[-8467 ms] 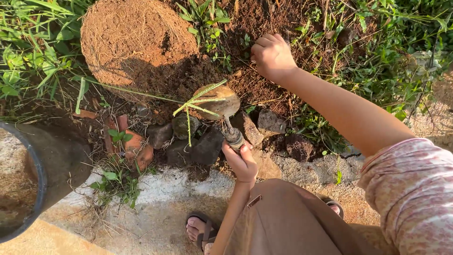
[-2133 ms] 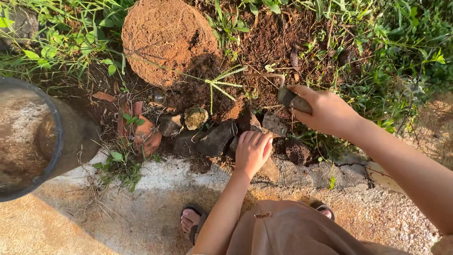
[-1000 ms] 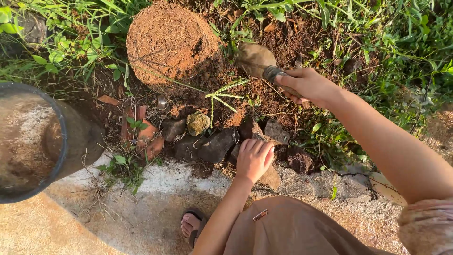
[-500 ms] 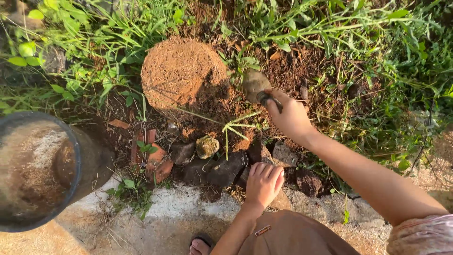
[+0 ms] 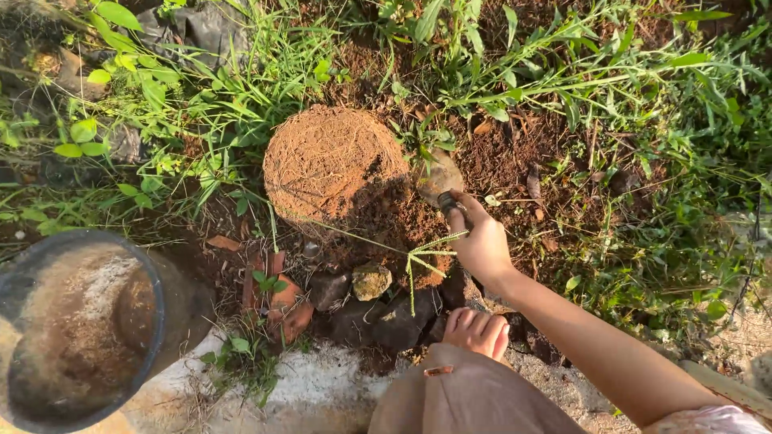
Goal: Weeding a garden bed and moving stones using a hand trowel.
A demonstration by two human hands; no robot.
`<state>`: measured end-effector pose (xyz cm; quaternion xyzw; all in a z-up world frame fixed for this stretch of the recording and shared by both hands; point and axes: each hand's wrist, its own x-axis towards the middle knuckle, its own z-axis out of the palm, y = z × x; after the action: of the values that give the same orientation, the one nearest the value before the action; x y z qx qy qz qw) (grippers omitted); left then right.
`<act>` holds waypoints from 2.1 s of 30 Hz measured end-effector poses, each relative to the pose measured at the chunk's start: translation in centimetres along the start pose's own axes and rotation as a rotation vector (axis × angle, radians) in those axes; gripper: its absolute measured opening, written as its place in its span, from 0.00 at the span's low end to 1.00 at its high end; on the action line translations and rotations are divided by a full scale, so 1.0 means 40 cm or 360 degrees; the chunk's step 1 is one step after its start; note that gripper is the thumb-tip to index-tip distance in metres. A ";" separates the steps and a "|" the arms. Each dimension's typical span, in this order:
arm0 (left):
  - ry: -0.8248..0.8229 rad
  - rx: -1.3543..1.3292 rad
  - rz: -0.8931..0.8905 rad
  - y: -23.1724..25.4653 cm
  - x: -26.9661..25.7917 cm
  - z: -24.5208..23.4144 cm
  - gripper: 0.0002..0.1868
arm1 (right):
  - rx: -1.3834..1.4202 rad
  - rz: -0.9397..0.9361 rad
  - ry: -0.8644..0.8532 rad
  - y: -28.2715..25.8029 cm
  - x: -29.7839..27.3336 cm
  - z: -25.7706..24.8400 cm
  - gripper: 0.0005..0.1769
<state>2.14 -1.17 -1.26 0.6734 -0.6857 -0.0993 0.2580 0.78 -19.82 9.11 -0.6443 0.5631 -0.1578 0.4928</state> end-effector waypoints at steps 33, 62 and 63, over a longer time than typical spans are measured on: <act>-0.0044 0.0060 -0.0033 0.061 -0.024 -0.005 0.09 | -0.0926 -0.0546 -0.0059 0.025 0.089 -0.143 0.27; 0.0057 0.0057 -0.0082 0.077 -0.006 -0.025 0.10 | -0.0926 -0.0403 -0.0263 0.053 0.152 -0.040 0.27; 0.0070 0.0088 -0.0077 0.078 -0.014 -0.021 0.10 | -0.0896 -0.0412 -0.0281 0.051 0.153 -0.057 0.28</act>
<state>-0.19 -0.22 0.84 0.6987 -0.6658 -0.0716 0.2518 -0.20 -26.01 6.36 -0.8329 0.4531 -0.0007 0.3179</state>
